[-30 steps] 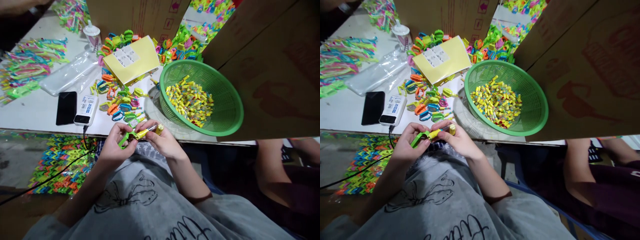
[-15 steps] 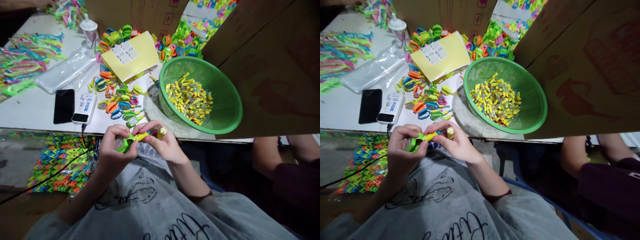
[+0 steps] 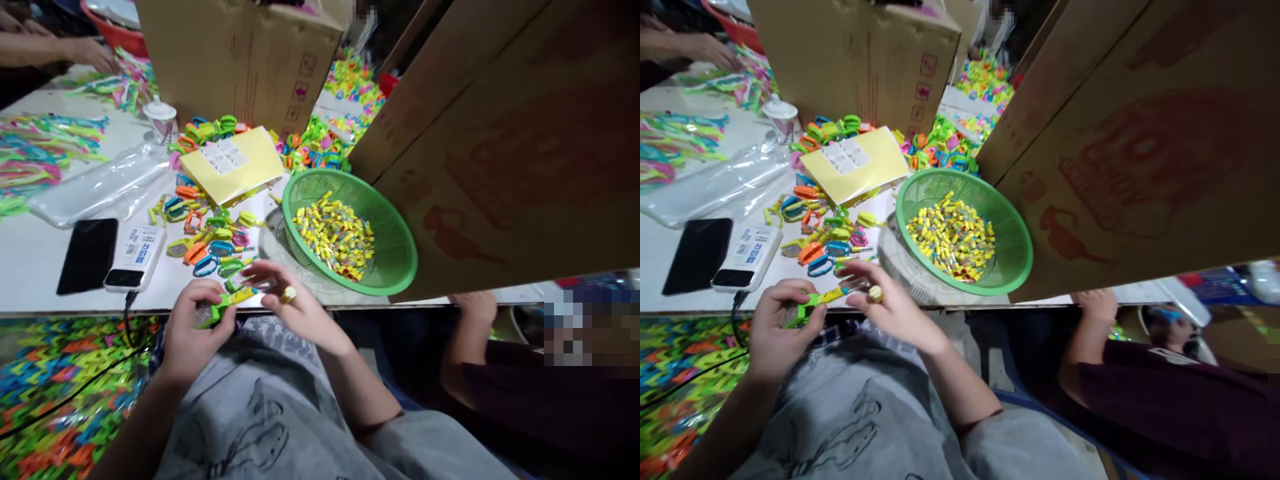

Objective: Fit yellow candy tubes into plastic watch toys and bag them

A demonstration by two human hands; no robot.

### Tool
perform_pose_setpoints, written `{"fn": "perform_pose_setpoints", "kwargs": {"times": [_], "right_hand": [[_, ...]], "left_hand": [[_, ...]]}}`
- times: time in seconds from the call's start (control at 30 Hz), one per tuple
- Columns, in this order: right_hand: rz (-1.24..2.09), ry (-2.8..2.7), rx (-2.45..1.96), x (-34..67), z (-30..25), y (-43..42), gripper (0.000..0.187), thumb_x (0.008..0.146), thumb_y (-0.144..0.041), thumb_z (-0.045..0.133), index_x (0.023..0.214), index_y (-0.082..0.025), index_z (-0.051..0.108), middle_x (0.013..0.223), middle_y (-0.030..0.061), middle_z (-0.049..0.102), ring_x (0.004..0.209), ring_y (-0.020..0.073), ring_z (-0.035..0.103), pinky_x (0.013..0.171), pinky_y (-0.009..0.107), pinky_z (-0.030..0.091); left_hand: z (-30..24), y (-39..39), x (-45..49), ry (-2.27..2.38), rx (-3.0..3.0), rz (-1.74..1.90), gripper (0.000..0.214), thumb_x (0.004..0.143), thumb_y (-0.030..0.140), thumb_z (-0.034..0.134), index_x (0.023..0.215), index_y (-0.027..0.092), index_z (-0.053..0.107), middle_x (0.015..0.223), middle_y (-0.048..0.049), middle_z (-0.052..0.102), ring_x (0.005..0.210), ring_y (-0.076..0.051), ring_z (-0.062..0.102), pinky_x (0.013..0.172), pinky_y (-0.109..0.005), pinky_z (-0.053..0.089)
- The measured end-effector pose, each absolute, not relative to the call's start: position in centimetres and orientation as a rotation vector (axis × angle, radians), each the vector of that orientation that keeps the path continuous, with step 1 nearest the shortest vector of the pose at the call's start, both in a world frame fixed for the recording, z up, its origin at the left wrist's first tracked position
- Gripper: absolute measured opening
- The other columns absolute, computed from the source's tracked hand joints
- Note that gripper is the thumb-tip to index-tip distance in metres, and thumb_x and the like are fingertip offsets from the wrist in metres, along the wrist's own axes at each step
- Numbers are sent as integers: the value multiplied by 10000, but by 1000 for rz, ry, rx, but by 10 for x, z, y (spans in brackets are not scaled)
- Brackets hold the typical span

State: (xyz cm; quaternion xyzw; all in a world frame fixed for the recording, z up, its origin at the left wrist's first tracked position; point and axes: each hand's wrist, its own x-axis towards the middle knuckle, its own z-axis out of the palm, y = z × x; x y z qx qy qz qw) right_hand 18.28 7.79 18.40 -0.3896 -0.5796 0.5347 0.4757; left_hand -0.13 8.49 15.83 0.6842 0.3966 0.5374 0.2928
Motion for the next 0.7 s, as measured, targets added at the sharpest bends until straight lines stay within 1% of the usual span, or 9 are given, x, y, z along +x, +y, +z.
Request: {"fn": "perform_pose_setpoints", "kwargs": {"times": [0.03, 0.07, 0.13, 0.2, 0.33, 0.43, 0.6, 0.63, 0.7], "right_hand": [[1154, -1435, -1075, 198, 187, 85, 321, 872, -381, 568, 1152, -232, 515, 1069, 66, 607, 980, 171, 588, 845, 327, 491], [957, -1418, -1207, 217, 191, 93, 283, 868, -392, 560, 1097, -225, 542, 994, 53, 614, 911, 168, 594, 800, 318, 493], [568, -1324, -1461, 259, 201, 110, 233, 849, -423, 551, 929, -206, 579, 834, 28, 594, 748, 158, 578, 686, 293, 479], [373, -1264, -1655, 302, 210, 125, 273, 811, -458, 555, 836, -187, 583, 768, 25, 578, 649, 150, 552, 602, 275, 448], [342, -1251, -1874, 367, 219, 148, 340, 737, -488, 569, 815, -158, 590, 707, 21, 554, 558, 135, 512, 524, 260, 415], [377, -1293, -1904, 400, 218, 171, 363, 759, -465, 541, 892, -135, 611, 731, 24, 551, 571, 126, 509, 532, 252, 430], [415, -1400, -2019, 439, 210, 249, 371, 875, -281, 414, 1150, -92, 577, 886, 72, 616, 694, 110, 540, 637, 222, 456], [426, -1419, -2058, 443, 206, 268, 360, 881, -239, 413, 1160, -82, 576, 899, 79, 628, 697, 106, 543, 653, 222, 455], [471, -1462, -2124, 447, 199, 306, 292, 864, -172, 468, 1090, -61, 618, 857, 75, 646, 673, 104, 543, 671, 234, 459]], "left_hand": [[148, 93, -4, 1096, 1915, 1436, 230, 744, 83, 619, 865, 206, 468, 852, -8, 545, 823, -138, 567, 764, -280, 472], [136, 103, -7, 1146, 2031, 1435, 218, 754, 104, 625, 879, 205, 478, 872, -16, 557, 851, -153, 570, 793, -301, 466], [113, 123, -10, 1250, 2266, 1372, 181, 789, 156, 610, 925, 202, 499, 923, -44, 586, 910, -189, 575, 842, -347, 449], [94, 142, -8, 1332, 2413, 1250, 167, 832, 206, 564, 992, 194, 519, 993, -77, 604, 979, -220, 570, 891, -381, 427], [78, 164, 2, 1505, 2524, 965, 267, 863, 269, 499, 1115, 200, 555, 1225, -116, 571, 1145, -294, 498, 959, -453, 355], [70, 162, 0, 1524, 2570, 953, 354, 852, 269, 503, 1203, 252, 541, 1356, -100, 498, 1236, -321, 433, 985, -488, 308], [40, 147, -28, 1700, 2418, 1188, 369, 816, 233, 543, 1180, 292, 547, 1325, -89, 521, 1227, -315, 458, 982, -469, 338], [32, 145, -35, 1719, 2390, 1222, 387, 800, 232, 558, 1181, 297, 544, 1316, -87, 527, 1220, -318, 466, 981, -471, 348], [19, 143, -45, 1717, 2373, 1266, 438, 761, 231, 591, 1188, 310, 540, 1275, -78, 558, 1191, -320, 494, 979, -472, 369]]}}
